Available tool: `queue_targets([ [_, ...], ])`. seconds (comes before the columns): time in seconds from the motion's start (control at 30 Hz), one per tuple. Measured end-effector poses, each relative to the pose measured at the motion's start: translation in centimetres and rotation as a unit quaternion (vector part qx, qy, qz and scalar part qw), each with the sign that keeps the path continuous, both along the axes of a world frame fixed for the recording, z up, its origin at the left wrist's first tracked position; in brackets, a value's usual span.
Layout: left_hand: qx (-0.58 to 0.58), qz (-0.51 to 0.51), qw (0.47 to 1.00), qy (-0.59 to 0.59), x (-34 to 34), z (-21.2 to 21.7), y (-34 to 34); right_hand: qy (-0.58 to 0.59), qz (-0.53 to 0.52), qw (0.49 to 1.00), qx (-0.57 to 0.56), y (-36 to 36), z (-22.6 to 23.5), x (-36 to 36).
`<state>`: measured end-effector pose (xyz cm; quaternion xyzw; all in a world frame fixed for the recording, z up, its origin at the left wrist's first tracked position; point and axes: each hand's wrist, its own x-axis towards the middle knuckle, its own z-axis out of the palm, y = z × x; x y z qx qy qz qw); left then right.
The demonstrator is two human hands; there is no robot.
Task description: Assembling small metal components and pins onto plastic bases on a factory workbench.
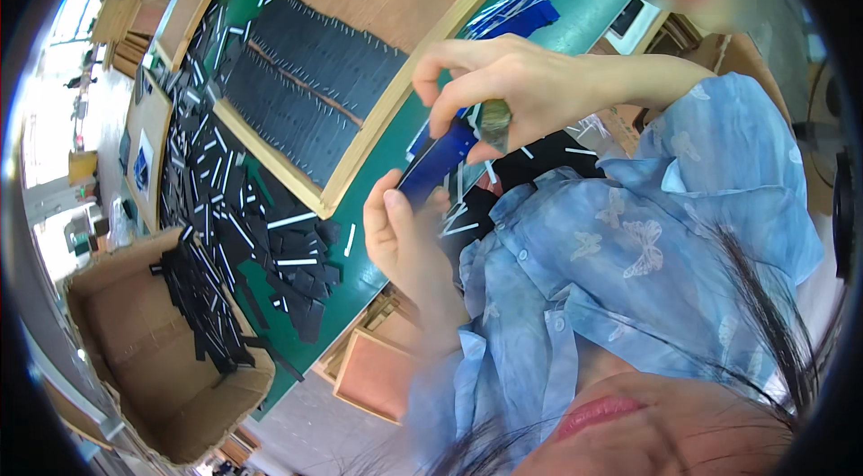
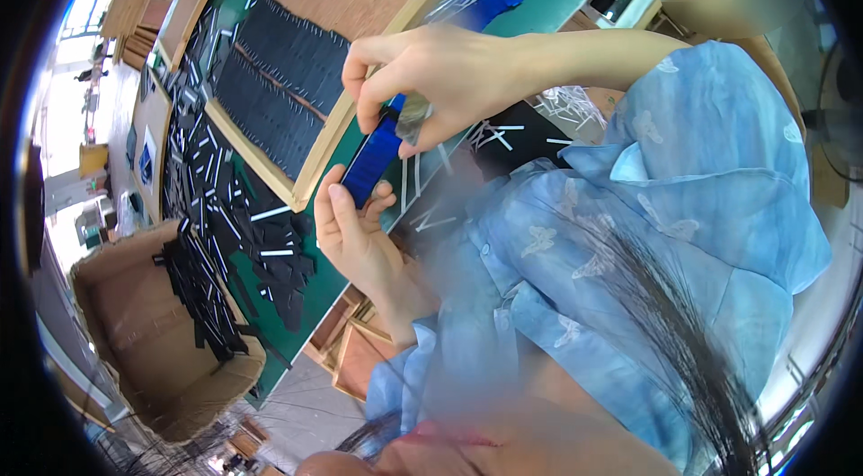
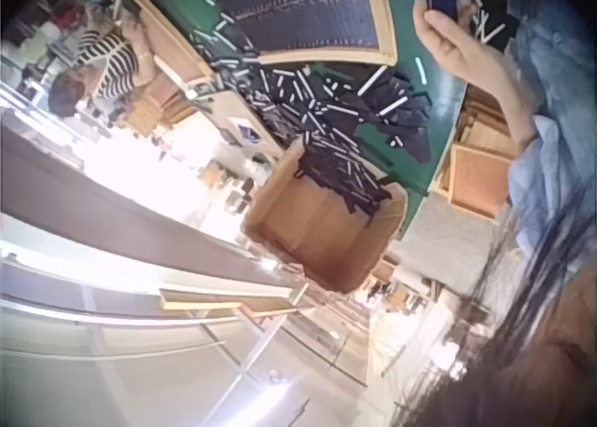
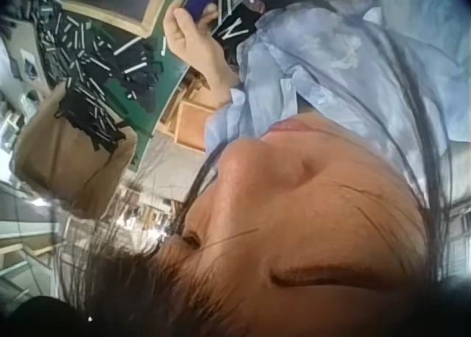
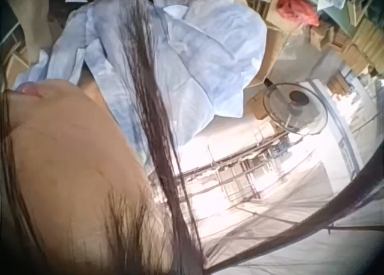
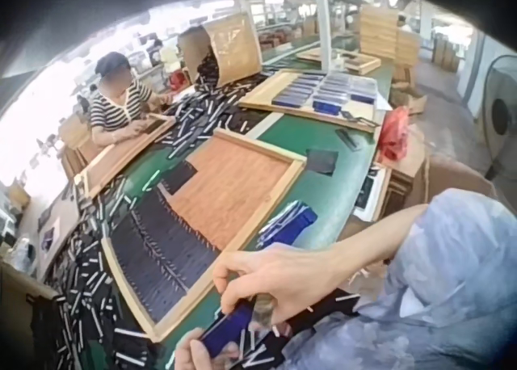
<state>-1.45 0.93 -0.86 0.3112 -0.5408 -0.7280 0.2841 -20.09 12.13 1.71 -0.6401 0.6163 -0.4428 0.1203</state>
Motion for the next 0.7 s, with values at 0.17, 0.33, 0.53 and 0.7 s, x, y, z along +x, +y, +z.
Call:
queue_targets([
  [0.17, 0.041, -0.025, 0.999, 0.008, -0.10, 0.34, -0.22, 0.004, -0.008, 1.000, 0.006, 0.51, 0.20, -0.19],
  [0.33, 0.033, -0.017, 0.999, -0.005, -0.15, 0.52, -0.18, 0.023, -0.016, 0.999, 0.018, 0.45, 0.34, -0.08],
  [0.53, 0.039, -0.022, 0.999, -0.008, -0.22, 0.76, -0.37, 0.019, -0.015, 1.000, -0.009, 0.26, 0.02, -0.09],
  [0.7, 0.059, -0.014, 0.998, -0.003, -0.19, 0.87, -0.47, 0.006, -0.013, 1.000, -0.009, 0.30, -0.06, -0.12],
])
